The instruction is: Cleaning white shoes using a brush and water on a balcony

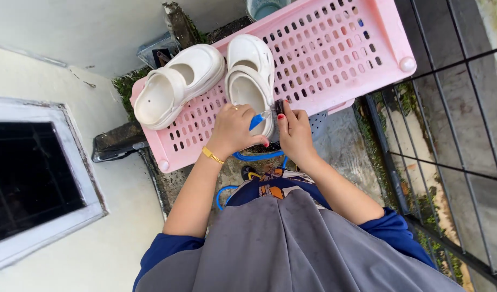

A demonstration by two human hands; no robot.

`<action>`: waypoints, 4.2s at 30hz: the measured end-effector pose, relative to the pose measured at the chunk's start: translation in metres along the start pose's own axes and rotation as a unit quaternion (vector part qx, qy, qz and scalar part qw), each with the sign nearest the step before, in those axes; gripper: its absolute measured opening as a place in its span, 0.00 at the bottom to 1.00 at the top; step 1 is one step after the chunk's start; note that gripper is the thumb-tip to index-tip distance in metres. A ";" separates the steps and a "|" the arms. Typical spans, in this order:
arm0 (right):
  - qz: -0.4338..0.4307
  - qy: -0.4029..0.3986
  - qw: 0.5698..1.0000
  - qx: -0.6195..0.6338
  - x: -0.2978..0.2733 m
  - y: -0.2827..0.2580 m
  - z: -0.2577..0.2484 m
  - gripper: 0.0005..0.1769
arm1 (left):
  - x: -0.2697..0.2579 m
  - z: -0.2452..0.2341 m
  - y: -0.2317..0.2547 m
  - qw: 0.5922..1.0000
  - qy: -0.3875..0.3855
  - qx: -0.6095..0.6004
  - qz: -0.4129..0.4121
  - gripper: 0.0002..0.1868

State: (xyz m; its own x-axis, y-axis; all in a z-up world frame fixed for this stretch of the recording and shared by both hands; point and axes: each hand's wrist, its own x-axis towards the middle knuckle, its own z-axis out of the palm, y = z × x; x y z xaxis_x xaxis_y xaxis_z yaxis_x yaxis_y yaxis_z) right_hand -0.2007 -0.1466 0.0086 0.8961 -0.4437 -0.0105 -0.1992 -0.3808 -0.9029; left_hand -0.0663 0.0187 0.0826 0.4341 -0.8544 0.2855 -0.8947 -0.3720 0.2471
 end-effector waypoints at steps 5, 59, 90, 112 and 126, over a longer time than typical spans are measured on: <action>0.008 0.003 1.000 0.014 0.002 -0.001 -0.001 0.29 | 0.003 -0.001 0.004 0.999 0.033 0.028 0.016 0.37; -0.141 0.164 0.970 -0.108 0.027 -0.032 0.008 0.22 | 0.021 0.038 0.026 0.954 0.049 -0.100 -0.278 0.36; 0.003 0.102 0.989 -0.107 0.047 -0.034 0.014 0.25 | 0.019 0.044 0.003 0.976 0.021 -0.097 -0.196 0.35; 0.012 0.093 0.990 -0.104 0.003 -0.033 0.012 0.26 | 0.021 0.043 0.005 0.969 0.036 -0.110 -0.220 0.35; 0.014 0.067 0.996 0.049 -0.026 0.004 -0.001 0.29 | 0.022 0.037 0.025 0.957 0.121 -0.084 -0.248 0.31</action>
State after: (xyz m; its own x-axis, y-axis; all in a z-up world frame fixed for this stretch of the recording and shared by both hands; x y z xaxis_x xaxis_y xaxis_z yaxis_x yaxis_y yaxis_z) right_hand -0.2248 -0.1376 0.0058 0.8280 -0.5605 0.0156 -0.1772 -0.2880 -0.9411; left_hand -0.0829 -0.0229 0.0603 0.8312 -0.4706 0.2960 -0.5514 -0.6297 0.5472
